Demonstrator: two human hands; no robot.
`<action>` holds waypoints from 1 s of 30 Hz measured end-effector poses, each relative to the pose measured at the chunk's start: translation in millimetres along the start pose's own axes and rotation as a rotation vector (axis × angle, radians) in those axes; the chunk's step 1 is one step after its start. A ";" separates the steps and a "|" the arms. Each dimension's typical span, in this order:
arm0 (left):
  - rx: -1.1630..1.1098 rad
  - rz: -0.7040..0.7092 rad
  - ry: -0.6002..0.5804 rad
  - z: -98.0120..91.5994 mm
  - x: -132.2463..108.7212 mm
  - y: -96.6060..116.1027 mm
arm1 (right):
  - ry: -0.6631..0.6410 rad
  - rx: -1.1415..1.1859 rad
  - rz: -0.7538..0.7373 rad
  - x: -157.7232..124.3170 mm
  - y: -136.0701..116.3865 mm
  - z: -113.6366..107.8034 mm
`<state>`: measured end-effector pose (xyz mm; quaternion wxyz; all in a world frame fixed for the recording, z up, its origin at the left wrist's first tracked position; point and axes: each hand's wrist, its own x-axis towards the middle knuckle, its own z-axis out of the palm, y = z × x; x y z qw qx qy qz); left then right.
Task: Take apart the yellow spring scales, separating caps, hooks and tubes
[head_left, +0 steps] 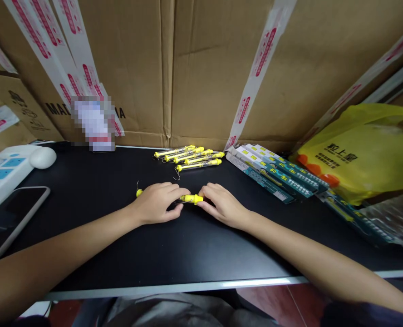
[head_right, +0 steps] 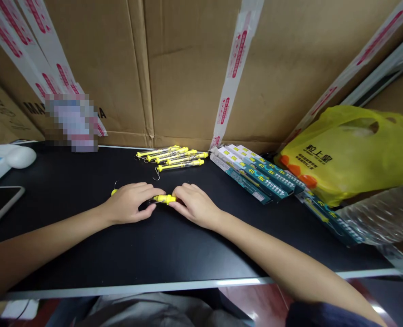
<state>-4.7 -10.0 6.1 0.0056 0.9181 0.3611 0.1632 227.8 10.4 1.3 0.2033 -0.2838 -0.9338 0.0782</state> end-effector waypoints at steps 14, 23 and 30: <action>0.251 0.093 0.015 3.3 -3.5 -4.4 | 0.023 0.257 0.083 -1.3 -7.0 3.7; 0.240 0.064 -0.050 2.8 -2.8 -1.6 | 0.013 0.279 0.089 -1.7 -4.5 6.3; 0.179 0.037 -0.087 4.3 -2.8 -4.6 | 0.017 0.244 0.068 -3.2 -5.6 4.3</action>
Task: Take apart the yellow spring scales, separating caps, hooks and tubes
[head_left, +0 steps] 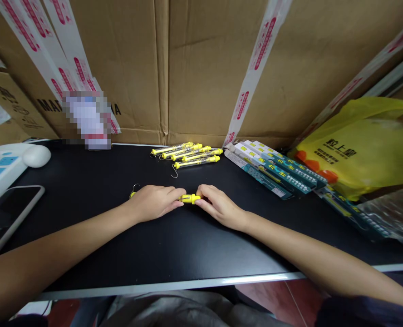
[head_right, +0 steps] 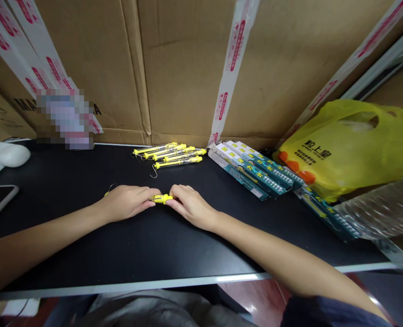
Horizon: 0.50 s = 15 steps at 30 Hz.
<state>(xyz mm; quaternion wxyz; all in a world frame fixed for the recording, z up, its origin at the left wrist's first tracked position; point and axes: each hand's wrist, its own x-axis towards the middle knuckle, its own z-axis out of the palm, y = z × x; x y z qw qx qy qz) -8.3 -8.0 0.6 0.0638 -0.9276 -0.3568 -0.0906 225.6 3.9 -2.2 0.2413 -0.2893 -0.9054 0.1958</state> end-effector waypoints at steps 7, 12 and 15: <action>-0.009 -0.017 0.010 0.1 -0.4 -1.6 | 0.009 0.062 0.009 1.0 1.0 -4.6; 0.000 -0.013 0.011 -0.5 0.2 -0.7 | -0.011 -0.029 0.025 3.3 3.3 -4.8; 0.001 -0.018 -0.002 -0.8 0.2 -0.1 | -0.037 -0.030 0.027 3.4 5.0 -4.2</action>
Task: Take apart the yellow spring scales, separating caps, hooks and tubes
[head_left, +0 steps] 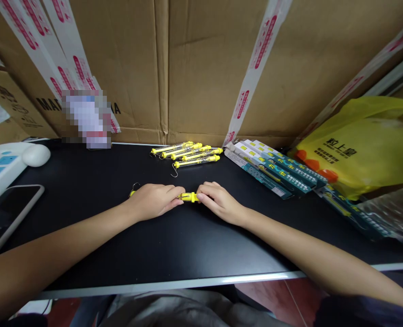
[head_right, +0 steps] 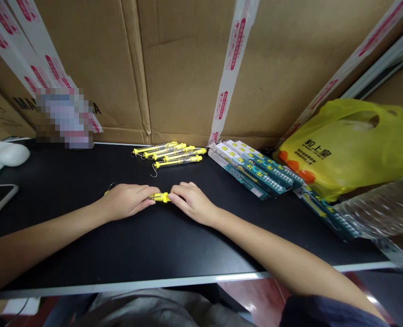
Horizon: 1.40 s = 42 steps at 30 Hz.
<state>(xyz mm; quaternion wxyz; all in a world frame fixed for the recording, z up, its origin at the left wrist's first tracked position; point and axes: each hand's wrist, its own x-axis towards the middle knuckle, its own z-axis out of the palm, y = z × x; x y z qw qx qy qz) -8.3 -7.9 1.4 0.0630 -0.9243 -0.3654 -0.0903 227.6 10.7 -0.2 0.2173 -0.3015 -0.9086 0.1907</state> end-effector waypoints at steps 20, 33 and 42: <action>-0.018 -0.003 -0.028 -1.3 0.7 0.2 | 0.020 0.062 -0.080 -0.3 1.9 -5.2; -0.018 0.004 -0.031 0.0 0.1 -0.6 | -0.009 -0.098 -0.074 -1.5 1.4 -9.9; -0.021 0.019 -0.017 1.3 -0.3 -2.0 | -0.043 -0.113 -0.119 -0.3 1.1 -9.1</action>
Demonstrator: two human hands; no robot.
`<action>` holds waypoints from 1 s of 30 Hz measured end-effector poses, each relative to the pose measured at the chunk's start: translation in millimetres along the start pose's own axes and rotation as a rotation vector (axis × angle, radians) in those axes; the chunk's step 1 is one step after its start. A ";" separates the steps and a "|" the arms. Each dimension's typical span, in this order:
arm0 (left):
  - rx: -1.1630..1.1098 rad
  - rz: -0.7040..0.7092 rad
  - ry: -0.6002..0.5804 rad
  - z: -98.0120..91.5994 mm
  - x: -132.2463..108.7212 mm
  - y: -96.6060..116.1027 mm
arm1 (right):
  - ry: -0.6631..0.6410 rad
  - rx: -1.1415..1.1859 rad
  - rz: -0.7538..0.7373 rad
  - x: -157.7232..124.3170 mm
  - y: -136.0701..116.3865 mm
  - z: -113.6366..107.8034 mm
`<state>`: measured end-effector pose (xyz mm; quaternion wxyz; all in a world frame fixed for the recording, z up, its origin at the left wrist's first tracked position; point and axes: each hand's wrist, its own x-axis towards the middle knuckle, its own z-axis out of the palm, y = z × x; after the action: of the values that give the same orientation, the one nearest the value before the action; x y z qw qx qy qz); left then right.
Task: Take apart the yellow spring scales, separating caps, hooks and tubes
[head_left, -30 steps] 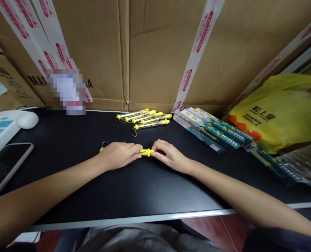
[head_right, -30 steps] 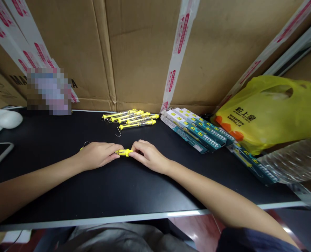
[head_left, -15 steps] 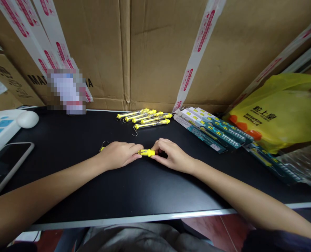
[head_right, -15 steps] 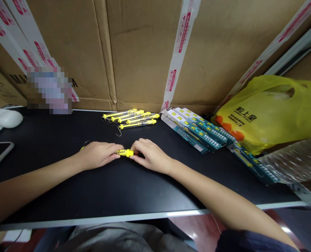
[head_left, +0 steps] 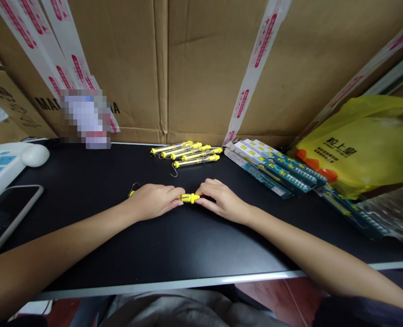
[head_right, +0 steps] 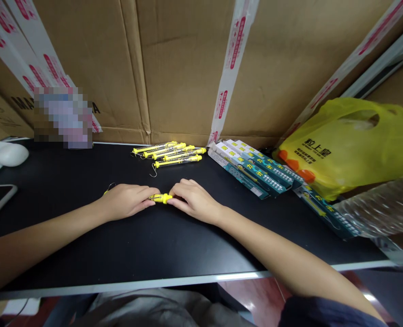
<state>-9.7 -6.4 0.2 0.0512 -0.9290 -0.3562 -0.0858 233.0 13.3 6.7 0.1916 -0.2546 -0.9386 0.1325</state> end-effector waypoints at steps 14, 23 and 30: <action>0.012 -0.003 -0.023 -0.6 0.2 -0.2 | 0.077 -0.179 -0.116 -1.4 -0.4 -0.4; 0.000 -0.015 -0.061 -4.0 1.3 1.0 | 0.059 -0.119 -0.005 -1.5 1.2 -3.2; 0.006 -0.019 -0.069 -4.9 1.0 1.3 | 0.021 -0.153 -0.066 0.1 1.5 -1.2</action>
<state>-8.8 -7.5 5.2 0.0408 -0.9279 -0.3668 -0.0534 234.1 14.8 7.3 0.1855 -0.2390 -0.9518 0.0512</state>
